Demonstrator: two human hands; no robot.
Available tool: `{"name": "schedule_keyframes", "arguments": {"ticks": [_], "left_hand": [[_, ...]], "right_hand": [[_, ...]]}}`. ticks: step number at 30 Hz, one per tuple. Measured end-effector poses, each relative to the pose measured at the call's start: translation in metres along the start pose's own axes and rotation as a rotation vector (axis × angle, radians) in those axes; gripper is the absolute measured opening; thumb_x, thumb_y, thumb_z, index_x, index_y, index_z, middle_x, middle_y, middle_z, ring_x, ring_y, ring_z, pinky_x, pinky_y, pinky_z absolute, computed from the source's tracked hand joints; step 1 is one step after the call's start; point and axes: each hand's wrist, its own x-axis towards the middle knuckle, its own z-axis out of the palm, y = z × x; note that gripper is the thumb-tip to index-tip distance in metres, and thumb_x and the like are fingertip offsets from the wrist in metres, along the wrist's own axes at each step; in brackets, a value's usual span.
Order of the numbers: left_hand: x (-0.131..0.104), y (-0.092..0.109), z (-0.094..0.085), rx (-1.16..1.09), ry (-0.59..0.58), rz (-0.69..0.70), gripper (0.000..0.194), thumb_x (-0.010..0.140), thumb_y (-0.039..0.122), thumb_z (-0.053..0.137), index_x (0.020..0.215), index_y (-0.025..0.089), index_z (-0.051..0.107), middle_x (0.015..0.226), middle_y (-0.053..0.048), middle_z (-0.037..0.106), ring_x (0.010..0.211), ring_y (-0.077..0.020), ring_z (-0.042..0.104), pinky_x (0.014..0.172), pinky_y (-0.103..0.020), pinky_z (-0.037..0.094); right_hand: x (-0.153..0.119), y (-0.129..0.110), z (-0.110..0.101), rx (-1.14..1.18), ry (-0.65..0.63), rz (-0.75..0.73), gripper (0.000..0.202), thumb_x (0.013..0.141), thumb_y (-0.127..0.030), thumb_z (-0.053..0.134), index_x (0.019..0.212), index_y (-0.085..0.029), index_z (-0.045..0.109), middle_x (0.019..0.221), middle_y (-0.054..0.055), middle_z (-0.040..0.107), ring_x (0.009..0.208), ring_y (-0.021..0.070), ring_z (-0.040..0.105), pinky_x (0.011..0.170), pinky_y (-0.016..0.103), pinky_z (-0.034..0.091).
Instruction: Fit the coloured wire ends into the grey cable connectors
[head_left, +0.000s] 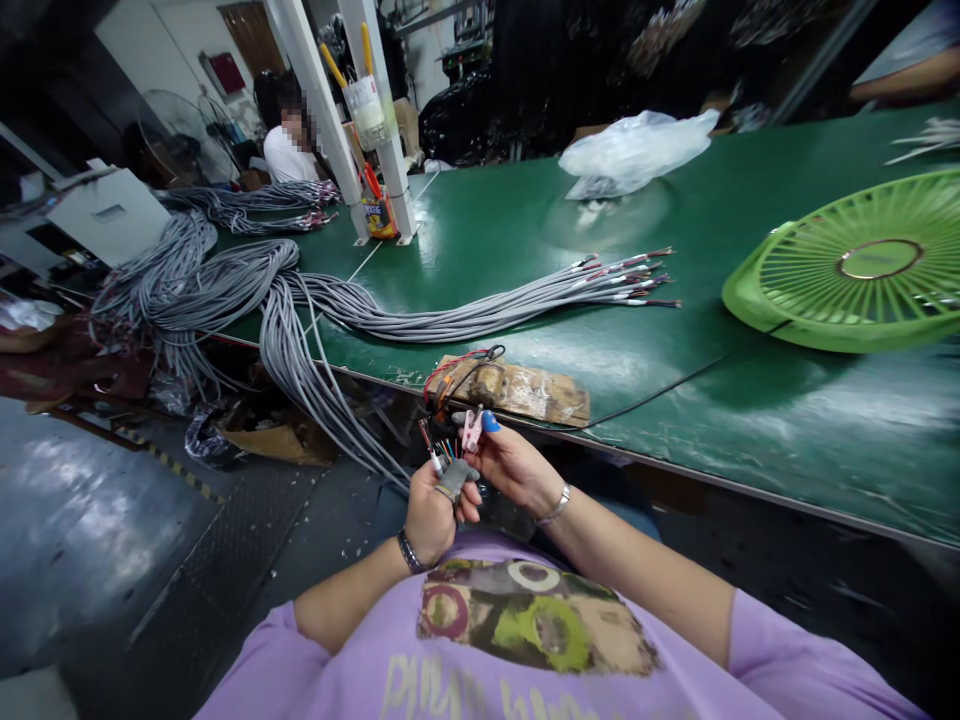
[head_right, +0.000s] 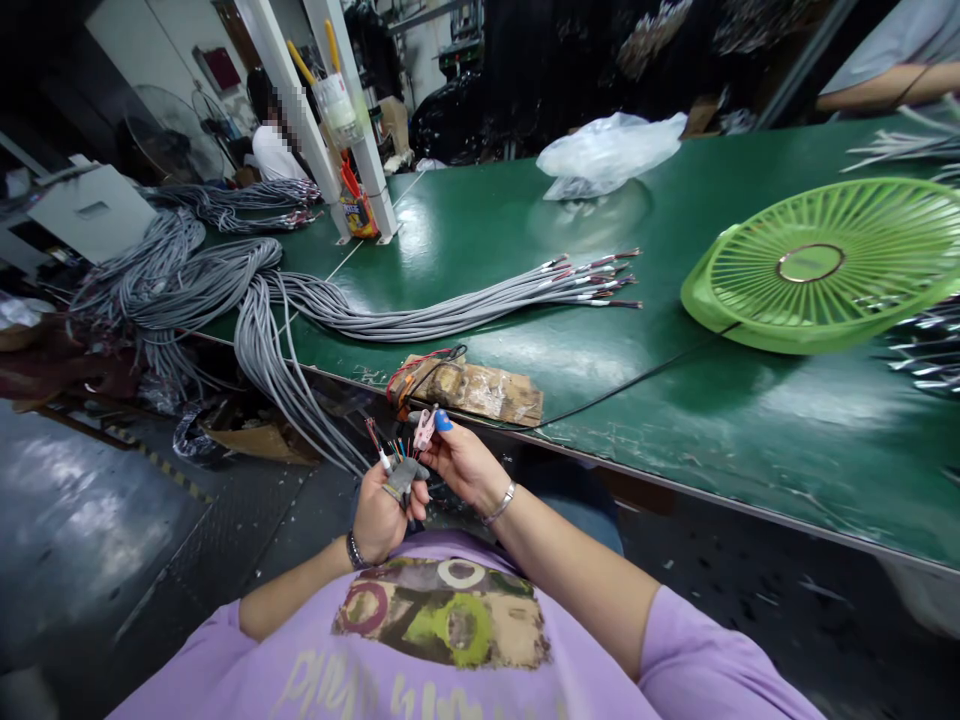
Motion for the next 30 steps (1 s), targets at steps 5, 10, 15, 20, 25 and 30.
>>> {"name": "schedule_keyframes", "arguments": {"ticks": [5, 10, 15, 20, 25, 30], "left_hand": [[-0.003, 0.000, -0.002, -0.030, 0.007, 0.024, 0.036, 0.070, 0.049, 0.066, 0.071, 0.015, 0.057, 0.048, 0.001, 0.060, 0.031, -0.0075, 0.048, 0.032, -0.018, 0.024], [-0.010, 0.001, -0.008, -0.028, 0.008, 0.053, 0.038, 0.070, 0.052, 0.066, 0.069, 0.015, 0.057, 0.048, 0.000, 0.060, 0.032, -0.0075, 0.048, 0.033, -0.018, 0.025], [-0.009, 0.002, -0.009, -0.026, 0.045, 0.074, 0.040, 0.070, 0.054, 0.066, 0.069, 0.015, 0.056, 0.049, 0.001, 0.060, 0.033, -0.0073, 0.048, 0.034, -0.018, 0.026], [-0.005, 0.001, -0.004, -0.017, 0.049, 0.073, 0.040, 0.070, 0.054, 0.066, 0.071, 0.015, 0.057, 0.050, 0.000, 0.061, 0.033, -0.0075, 0.049, 0.033, -0.018, 0.025], [-0.002, -0.001, -0.001, -0.011, 0.058, 0.081, 0.039, 0.071, 0.053, 0.066, 0.069, 0.015, 0.055, 0.050, 0.001, 0.061, 0.033, -0.0076, 0.050, 0.034, -0.018, 0.026], [-0.001, -0.003, -0.001, -0.001, 0.060, 0.072, 0.035, 0.074, 0.048, 0.065, 0.071, 0.015, 0.055, 0.050, 0.001, 0.061, 0.032, -0.0074, 0.050, 0.033, -0.017, 0.024]], "right_hand": [[-0.003, 0.000, 0.000, 0.047, 0.001, 0.048, 0.034, 0.072, -0.053, 0.068, 0.077, -0.019, 0.062, 0.071, 0.001, 0.061, 0.062, 0.0118, 0.052, 0.059, 0.024, 0.044], [-0.006, -0.005, 0.004, -0.005, -0.032, 0.101, 0.036, 0.080, -0.055, 0.058, 0.082, -0.019, 0.063, 0.080, 0.004, 0.064, 0.063, 0.0118, 0.054, 0.059, 0.024, 0.045], [-0.007, -0.006, 0.004, -0.049, -0.048, 0.020, 0.029, 0.077, -0.046, 0.064, 0.085, -0.018, 0.065, 0.077, 0.003, 0.063, 0.062, 0.0107, 0.052, 0.058, 0.023, 0.045], [-0.007, -0.003, 0.002, -0.010, -0.052, 0.024, 0.031, 0.076, -0.048, 0.066, 0.083, -0.018, 0.065, 0.072, 0.001, 0.061, 0.060, 0.0101, 0.051, 0.057, 0.023, 0.044], [-0.002, 0.000, 0.000, 0.060, -0.004, 0.041, 0.026, 0.070, -0.041, 0.074, 0.080, -0.018, 0.066, 0.075, 0.000, 0.064, 0.064, 0.0097, 0.055, 0.061, 0.022, 0.046], [0.001, 0.001, -0.001, 0.052, -0.002, 0.009, 0.026, 0.068, -0.043, 0.075, 0.080, -0.021, 0.067, 0.078, 0.000, 0.066, 0.067, 0.0123, 0.057, 0.062, 0.025, 0.048]]}}
